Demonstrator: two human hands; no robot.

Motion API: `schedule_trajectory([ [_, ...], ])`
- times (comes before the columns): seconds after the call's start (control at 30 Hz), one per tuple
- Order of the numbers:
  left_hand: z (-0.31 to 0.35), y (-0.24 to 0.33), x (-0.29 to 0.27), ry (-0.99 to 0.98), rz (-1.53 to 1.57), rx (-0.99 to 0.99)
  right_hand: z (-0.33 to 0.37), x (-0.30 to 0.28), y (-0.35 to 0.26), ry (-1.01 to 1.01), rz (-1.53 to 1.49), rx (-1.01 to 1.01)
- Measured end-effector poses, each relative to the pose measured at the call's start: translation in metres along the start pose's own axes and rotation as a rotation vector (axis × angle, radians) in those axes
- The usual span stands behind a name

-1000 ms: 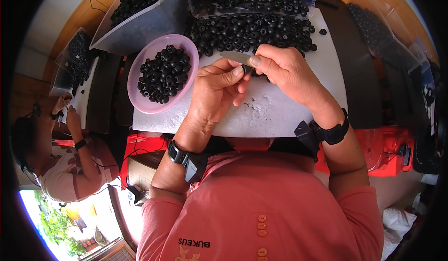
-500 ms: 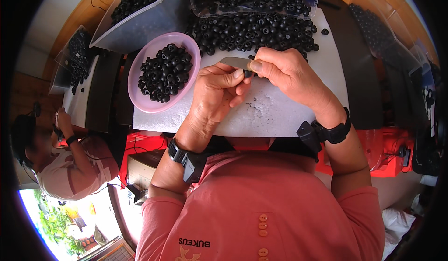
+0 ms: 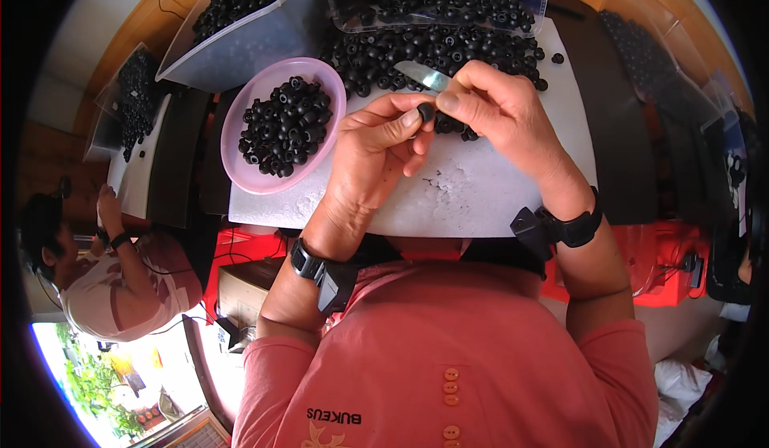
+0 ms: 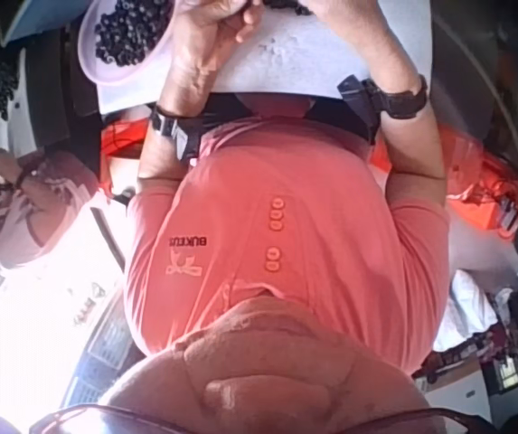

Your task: Trimming excess material from small black rubber or plastic objects using a small knife.

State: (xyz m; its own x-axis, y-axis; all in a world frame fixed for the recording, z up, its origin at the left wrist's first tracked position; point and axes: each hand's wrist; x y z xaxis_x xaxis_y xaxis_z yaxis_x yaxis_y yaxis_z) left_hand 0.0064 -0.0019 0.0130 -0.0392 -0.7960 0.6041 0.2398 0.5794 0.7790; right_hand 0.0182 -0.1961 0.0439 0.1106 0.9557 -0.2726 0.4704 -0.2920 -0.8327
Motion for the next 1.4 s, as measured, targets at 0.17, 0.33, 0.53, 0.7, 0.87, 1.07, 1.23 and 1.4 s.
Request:
schedule_trajectory([
  [0.17,0.005,-0.001,0.003,0.047,-0.066,0.026,0.003,0.006,0.0,-0.028,0.001,0.034],
  [0.33,0.008,-0.004,0.004,0.054,-0.167,0.138,0.006,0.007,-0.004,-0.031,-0.099,0.183],
  [0.53,0.007,-0.002,0.006,0.063,-0.034,0.079,0.006,0.006,-0.008,-0.077,-0.147,0.213],
  [0.7,0.021,0.029,-0.003,0.23,-0.284,0.361,0.0,0.001,-0.006,0.055,-0.136,0.148],
  [0.87,0.024,0.087,-0.038,0.337,-0.962,0.796,-0.004,-0.008,-0.007,0.247,-0.222,0.162],
  [1.07,0.016,0.063,-0.017,0.1,-1.37,1.06,-0.005,-0.007,-0.006,0.292,-0.223,0.105],
  [1.23,-0.011,0.025,0.012,-0.233,-1.471,1.094,-0.006,-0.007,0.0,0.289,-0.217,0.144],
  [1.4,-0.023,0.015,0.007,-0.191,-1.512,0.929,-0.007,-0.006,0.002,0.277,-0.176,0.125],
])
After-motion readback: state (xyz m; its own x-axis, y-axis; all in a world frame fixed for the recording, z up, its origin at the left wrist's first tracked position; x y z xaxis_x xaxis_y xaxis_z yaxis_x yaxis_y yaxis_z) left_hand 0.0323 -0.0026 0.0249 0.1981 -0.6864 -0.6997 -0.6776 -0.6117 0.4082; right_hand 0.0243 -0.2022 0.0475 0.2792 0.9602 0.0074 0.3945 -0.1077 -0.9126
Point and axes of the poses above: each hand's wrist, its own z-axis away from the middle knuckle, its own x-axis out of the palm, y = z × x, and after that the axes turned 15 degrees about y, right-handed
